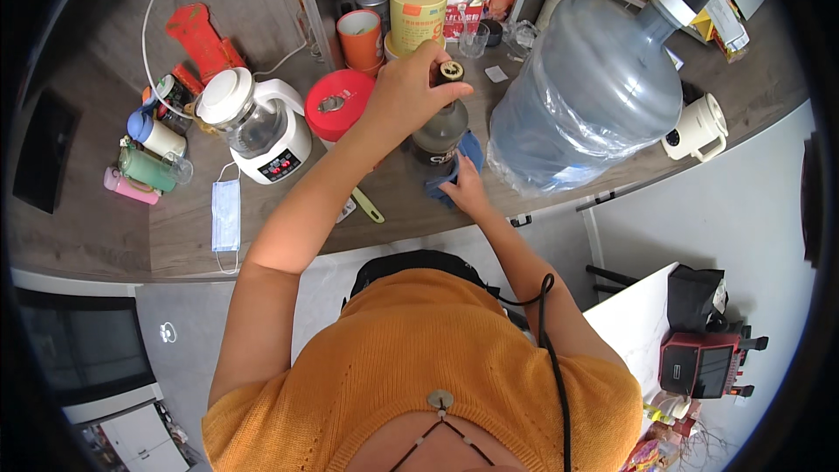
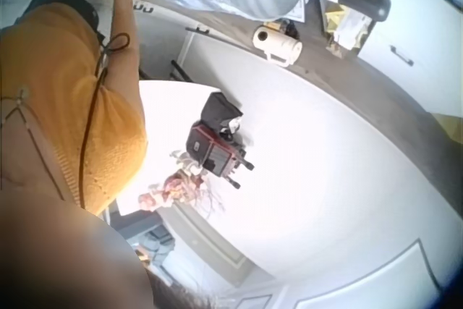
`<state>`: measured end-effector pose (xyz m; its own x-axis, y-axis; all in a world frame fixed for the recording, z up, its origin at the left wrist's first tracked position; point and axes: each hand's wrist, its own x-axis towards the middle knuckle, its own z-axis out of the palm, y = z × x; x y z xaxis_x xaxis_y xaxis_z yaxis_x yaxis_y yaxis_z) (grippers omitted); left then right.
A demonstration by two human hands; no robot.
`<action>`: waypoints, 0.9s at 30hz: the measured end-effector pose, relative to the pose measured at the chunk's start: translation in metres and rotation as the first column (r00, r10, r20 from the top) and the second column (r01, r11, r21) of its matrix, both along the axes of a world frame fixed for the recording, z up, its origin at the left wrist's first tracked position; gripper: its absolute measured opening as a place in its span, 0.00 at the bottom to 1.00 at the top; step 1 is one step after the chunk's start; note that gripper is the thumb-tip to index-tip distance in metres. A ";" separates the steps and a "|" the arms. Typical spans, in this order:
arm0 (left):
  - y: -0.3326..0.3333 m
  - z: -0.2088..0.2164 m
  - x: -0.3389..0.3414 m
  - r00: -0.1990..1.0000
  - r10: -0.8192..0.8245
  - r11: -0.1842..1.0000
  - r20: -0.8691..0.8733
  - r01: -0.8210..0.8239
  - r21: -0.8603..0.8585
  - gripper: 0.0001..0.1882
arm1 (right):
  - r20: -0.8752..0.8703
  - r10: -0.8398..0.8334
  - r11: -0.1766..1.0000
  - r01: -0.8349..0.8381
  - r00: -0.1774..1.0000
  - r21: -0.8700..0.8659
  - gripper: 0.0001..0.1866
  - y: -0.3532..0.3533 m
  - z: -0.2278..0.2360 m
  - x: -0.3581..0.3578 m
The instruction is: The person wipes the exterior of a glass bottle with a cloth, places the cloth in a yellow storage bin on a shelf, handles a blister pack, and then wipes the side of a large water jug.
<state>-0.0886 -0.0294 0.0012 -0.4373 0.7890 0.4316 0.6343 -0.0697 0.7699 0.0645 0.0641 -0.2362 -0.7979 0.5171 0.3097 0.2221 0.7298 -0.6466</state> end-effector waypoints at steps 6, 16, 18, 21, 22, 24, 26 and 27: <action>0.001 0.011 0.003 0.976 0.083 0.996 -0.200 -0.078 0.030 0.23 | -0.286 -0.001 0.947 -0.091 0.958 -0.309 0.47 -0.021 0.107 -0.022; 0.001 0.009 0.013 0.946 0.180 0.984 -0.270 -0.176 0.039 0.24 | -0.280 -0.138 0.989 0.118 0.950 -0.087 0.35 -0.027 0.174 -0.049; -0.001 0.011 0.010 0.956 0.130 0.991 -0.263 -0.134 0.006 0.24 | -0.213 -0.146 0.979 0.111 0.966 -0.169 0.30 -0.022 0.176 -0.048; -0.004 0.011 0.000 0.982 -0.092 0.996 -0.164 0.088 -0.031 0.21 | -0.263 0.041 0.937 -0.129 0.964 -0.326 0.25 -0.001 0.168 -0.043; -0.004 0.012 -0.004 0.975 -0.189 0.982 -0.120 0.185 -0.039 0.20 | -0.279 0.104 0.914 -0.202 0.955 -0.351 0.25 0.006 0.167 -0.042; -0.001 0.006 -0.013 0.914 -0.396 0.917 0.090 0.399 -0.009 0.21 | -0.316 0.225 0.851 -0.344 0.922 -0.396 0.23 0.017 0.168 -0.041; 0.002 0.005 -0.017 0.823 -0.510 0.853 0.249 0.521 0.025 0.22 | -0.356 0.239 0.801 -0.391 0.903 -0.454 0.24 0.020 0.165 -0.042; 0.002 0.006 -0.018 0.795 -0.523 0.840 0.308 0.542 0.028 0.22 | -0.377 0.243 0.774 -0.413 0.894 -0.480 0.24 0.022 0.163 -0.042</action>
